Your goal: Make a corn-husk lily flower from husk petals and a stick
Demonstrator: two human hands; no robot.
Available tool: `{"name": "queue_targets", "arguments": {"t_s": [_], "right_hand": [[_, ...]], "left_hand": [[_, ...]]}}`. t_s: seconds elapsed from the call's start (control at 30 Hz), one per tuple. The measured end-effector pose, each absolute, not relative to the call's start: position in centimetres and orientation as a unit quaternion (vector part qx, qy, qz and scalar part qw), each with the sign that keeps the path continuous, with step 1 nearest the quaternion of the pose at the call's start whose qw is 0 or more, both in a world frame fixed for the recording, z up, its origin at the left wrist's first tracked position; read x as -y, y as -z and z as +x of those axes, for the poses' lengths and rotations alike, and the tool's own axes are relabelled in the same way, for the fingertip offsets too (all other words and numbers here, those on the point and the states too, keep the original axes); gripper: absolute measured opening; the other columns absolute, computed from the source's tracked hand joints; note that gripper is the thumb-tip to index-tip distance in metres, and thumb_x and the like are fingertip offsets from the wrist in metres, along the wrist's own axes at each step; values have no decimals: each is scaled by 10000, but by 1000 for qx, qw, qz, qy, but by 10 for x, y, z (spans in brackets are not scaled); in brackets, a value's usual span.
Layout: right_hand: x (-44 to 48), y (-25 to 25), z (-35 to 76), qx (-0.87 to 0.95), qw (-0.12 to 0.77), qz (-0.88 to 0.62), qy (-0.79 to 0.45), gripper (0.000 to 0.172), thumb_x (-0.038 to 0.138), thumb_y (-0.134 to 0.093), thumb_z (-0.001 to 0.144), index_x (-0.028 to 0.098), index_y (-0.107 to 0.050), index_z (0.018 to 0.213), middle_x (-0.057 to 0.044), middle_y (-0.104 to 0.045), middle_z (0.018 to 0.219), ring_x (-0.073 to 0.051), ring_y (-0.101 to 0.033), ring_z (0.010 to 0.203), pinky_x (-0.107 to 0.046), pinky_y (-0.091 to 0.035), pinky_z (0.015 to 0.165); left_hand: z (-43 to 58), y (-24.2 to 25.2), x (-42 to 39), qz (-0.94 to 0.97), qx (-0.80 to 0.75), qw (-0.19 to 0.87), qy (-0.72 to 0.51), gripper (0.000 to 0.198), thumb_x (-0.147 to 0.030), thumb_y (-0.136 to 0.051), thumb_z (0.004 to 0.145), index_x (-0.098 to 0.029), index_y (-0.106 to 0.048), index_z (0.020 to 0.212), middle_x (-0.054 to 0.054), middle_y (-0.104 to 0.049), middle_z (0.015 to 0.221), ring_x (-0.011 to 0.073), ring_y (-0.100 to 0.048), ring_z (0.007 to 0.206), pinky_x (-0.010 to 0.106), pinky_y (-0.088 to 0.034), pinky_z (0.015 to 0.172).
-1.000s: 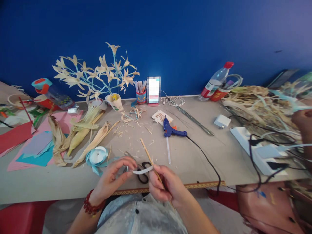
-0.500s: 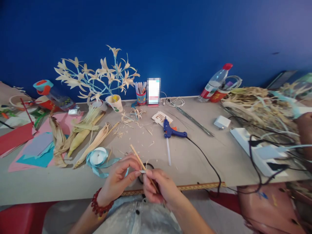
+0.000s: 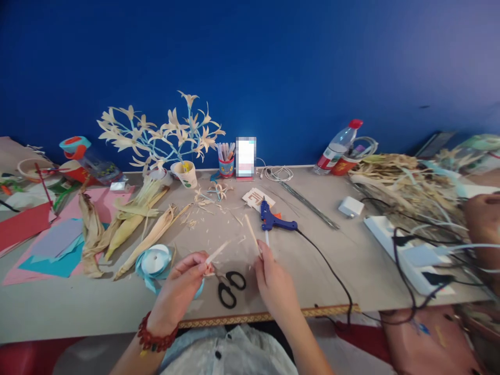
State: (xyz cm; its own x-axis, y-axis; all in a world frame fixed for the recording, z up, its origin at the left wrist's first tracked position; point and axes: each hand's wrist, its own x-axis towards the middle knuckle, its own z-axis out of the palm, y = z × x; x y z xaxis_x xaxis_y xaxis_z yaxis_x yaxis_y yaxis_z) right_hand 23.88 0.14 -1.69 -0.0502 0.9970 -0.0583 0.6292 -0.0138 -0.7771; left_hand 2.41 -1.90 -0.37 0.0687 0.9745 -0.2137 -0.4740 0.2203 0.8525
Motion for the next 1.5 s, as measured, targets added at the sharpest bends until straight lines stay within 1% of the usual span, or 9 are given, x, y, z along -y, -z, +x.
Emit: {"name": "queue_targets", "arguments": {"t_s": [0.1, 0.27, 0.4, 0.5, 0.77, 1.03, 1.27, 1.37, 1.5], "right_hand": [[-11, 25, 242, 703, 258, -623, -224, 495, 316, -347, 960, 169, -354, 1433, -142, -672, 1084, -271, -660, 882, -425, -517, 758], [-14, 9, 228, 747, 347, -548, -148, 258, 292, -495, 937, 201, -591, 1159, -146, -597, 1233, -292, -552, 1146, -465, -444, 982], [0, -6, 195, 793, 358, -417, -263, 248, 257, -615, 881, 210, -592, 1124, -113, -621, 1163, -252, -565, 1109, -379, -471, 945], [5, -4, 176, 770, 388, -408, -300, 75, 206, -557, 911, 209, -622, 947, -88, -654, 1011, -232, -590, 976, -356, -475, 853], [0, 2, 177, 652, 395, -393, -514, 302, 358, -569, 930, 187, -552, 681, -5, -563, 715, -144, -540, 687, -243, -426, 648], [11, 4, 194, 746, 303, -421, -417, 204, 351, -527, 955, 199, -639, 1032, -75, -656, 967, -203, -611, 867, -303, -485, 762], [8, 14, 228, 824, 236, -473, -206, 157, 296, -573, 926, 198, -618, 1041, -106, -660, 1033, -261, -591, 973, -395, -491, 839], [12, 13, 226, 839, 208, -467, -185, 212, 354, -675, 853, 198, -613, 982, -90, -656, 967, -256, -593, 901, -376, -497, 774], [19, 17, 216, 853, 161, -472, -155, 102, 276, -673, 829, 206, -615, 876, -74, -659, 876, -240, -608, 807, -346, -480, 712]], "left_hand": [[24, 1, 14, 261, -381, 684, -565, 89, -211, -689, 810, -164, -665, 738, 1, -575, 723, 115, -523, 728, 240, -418, 734], [29, -4, 7, 156, -350, 695, -609, 66, -201, -738, 745, -165, -683, 741, 31, -653, 883, 127, -592, 812, 252, -478, 752], [38, -7, 6, 109, -332, 711, -610, 66, -217, -727, 762, -177, -679, 743, 56, -684, 1029, 148, -624, 906, 271, -504, 802], [42, -8, 9, 92, -313, 731, -600, 64, -236, -723, 777, -185, -687, 763, 53, -694, 1035, 142, -628, 918, 265, -494, 844], [30, -3, 18, 230, -378, 692, -570, 53, -208, -729, 781, -169, -702, 806, 30, -677, 898, 135, -598, 861, 251, -464, 820], [22, -1, 17, 246, -440, 629, -592, 107, -253, -733, 768, -183, -656, 793, -6, -633, 742, 119, -574, 738, 242, -455, 736], [13, 4, 8, 214, -403, 619, -639, 122, -244, -738, 766, -186, -652, 828, -15, -634, 711, 106, -584, 681, 237, -452, 686], [17, 7, 6, 205, -403, 613, -647, 125, -244, -742, 762, -192, -651, 831, -25, -632, 711, 97, -581, 667, 240, -459, 699], [19, 6, 4, 176, -409, 606, -660, 140, -250, -757, 749, -200, -651, 827, -41, -617, 690, 81, -567, 656, 235, -466, 706]]}}
